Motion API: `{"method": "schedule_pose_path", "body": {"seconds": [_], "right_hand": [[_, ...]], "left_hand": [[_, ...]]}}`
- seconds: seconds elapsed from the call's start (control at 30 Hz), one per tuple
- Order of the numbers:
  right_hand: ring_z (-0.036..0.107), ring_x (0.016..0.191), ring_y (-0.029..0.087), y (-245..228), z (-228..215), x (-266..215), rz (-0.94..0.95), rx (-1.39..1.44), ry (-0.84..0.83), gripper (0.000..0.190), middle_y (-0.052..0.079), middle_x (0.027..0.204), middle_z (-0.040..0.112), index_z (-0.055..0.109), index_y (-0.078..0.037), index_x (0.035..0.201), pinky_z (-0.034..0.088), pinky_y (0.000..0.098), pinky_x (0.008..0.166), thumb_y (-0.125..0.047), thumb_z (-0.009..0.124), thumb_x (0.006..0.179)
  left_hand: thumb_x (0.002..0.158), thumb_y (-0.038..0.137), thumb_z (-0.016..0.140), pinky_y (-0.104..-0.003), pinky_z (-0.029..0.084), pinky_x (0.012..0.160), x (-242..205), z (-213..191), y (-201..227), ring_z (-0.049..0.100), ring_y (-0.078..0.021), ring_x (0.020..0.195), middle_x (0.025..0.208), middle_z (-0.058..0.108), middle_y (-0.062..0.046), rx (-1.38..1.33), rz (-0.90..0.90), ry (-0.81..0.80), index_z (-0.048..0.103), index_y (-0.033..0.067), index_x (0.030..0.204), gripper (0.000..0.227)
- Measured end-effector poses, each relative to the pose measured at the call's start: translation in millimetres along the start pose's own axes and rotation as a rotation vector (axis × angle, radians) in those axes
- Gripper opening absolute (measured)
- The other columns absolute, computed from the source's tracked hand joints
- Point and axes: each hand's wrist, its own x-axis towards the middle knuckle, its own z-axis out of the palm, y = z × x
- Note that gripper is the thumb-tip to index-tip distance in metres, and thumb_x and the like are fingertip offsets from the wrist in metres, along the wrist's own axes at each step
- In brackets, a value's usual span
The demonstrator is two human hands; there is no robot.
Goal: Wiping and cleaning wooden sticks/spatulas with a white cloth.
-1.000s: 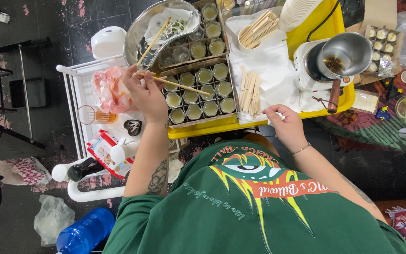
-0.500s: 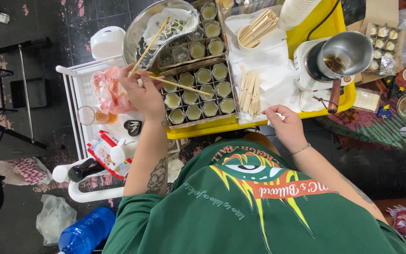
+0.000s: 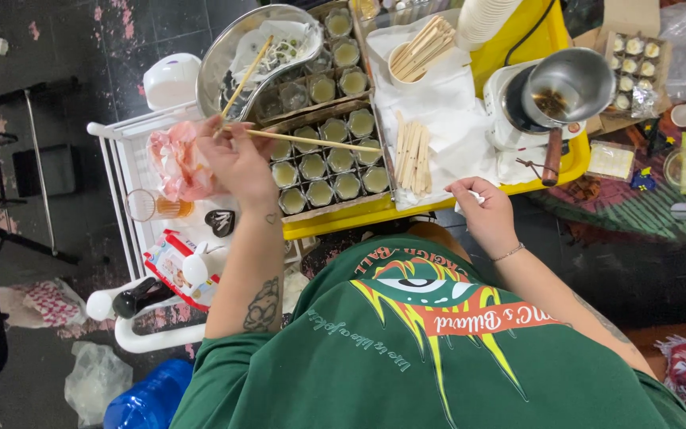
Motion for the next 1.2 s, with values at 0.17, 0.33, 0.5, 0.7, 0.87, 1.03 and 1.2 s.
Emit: {"method": "schedule_pose_path", "body": {"seconds": [0.17, 0.33, 0.5, 0.7, 0.87, 1.03, 1.2], "right_hand": [[0.046, 0.069, -0.002, 30.3, -15.9, -6.6, -0.144, 0.092, 0.08, 0.017, -0.008, 0.083, 0.062, 0.074, -0.004, 0.106, 0.038, 0.0166, 0.06, -0.02, 0.067, 0.103], [0.051, 0.069, -0.003, 47.0, -43.1, -13.8, -0.163, 0.194, 0.216, 0.016, -0.009, 0.087, 0.069, 0.071, -0.004, 0.101, 0.041, 0.0153, 0.061, -0.019, 0.068, 0.101], [0.047, 0.061, 0.001, 57.7, -72.8, -17.1, -0.023, 0.229, 0.341, 0.018, -0.006, 0.077, 0.06, 0.073, -0.007, 0.097, 0.034, 0.0193, 0.053, -0.023, 0.069, 0.103], [0.048, 0.063, 0.001, 60.4, -89.8, -14.0, -0.056, 0.215, 0.353, 0.018, -0.005, 0.078, 0.063, 0.073, -0.005, 0.097, 0.035, 0.0195, 0.055, -0.021, 0.069, 0.104], [0.053, 0.071, -0.001, 54.0, -91.3, -8.7, -0.112, 0.223, 0.337, 0.017, -0.006, 0.087, 0.068, 0.072, -0.004, 0.097, 0.041, 0.0177, 0.062, -0.02, 0.068, 0.103], [0.052, 0.071, -0.001, 55.1, -86.5, -1.1, -0.146, 0.171, 0.305, 0.018, -0.006, 0.086, 0.067, 0.072, -0.004, 0.098, 0.041, 0.0171, 0.063, -0.02, 0.067, 0.103], [0.051, 0.071, 0.0, 54.1, -79.9, -0.1, -0.135, 0.166, 0.298, 0.017, -0.005, 0.086, 0.067, 0.072, -0.003, 0.099, 0.04, 0.0178, 0.063, -0.02, 0.068, 0.103]], "left_hand": [[0.108, 0.009, 0.052, -0.039, 0.065, 0.075, -40.7, 67.2, -20.1, 0.075, -0.0267, 0.085, 0.107, 0.062, -0.01, -0.179, -0.176, -0.09, 0.042, 0.0102, 0.127, 0.022], [0.106, 0.006, 0.052, -0.038, 0.064, 0.076, -80.9, 132.2, -77.3, 0.074, -0.0278, 0.089, 0.11, 0.061, -0.01, -0.236, -0.315, -0.223, 0.044, 0.0099, 0.123, 0.019], [0.106, 0.005, 0.049, -0.034, 0.063, 0.077, -105.9, 177.6, -100.5, 0.074, -0.0256, 0.089, 0.111, 0.06, -0.011, -0.067, -0.397, -0.303, 0.044, 0.0053, 0.124, 0.018], [0.103, 0.006, 0.052, -0.03, 0.064, 0.074, -114.1, 201.8, -112.3, 0.074, -0.0203, 0.086, 0.107, 0.061, -0.009, 0.191, -0.338, -0.318, 0.052, 0.0046, 0.129, 0.025], [0.101, 0.01, 0.059, -0.028, 0.062, 0.067, -108.1, 203.2, -94.2, 0.074, -0.0163, 0.075, 0.093, 0.065, -0.008, 0.406, -0.18, -0.378, 0.056, 0.0037, 0.123, 0.023], [0.1, 0.014, 0.065, -0.028, 0.06, 0.064, -103.0, 196.3, -97.1, 0.075, -0.0141, 0.072, 0.085, 0.066, -0.007, 0.479, -0.097, -0.399, 0.053, 0.0034, 0.114, 0.022], [0.096, 0.015, 0.07, -0.03, 0.054, 0.062, -99.2, 194.9, -92.6, 0.073, -0.0151, 0.067, 0.076, 0.065, -0.006, 0.516, -0.06, -0.4, 0.048, 0.005, 0.11, 0.028]]}}
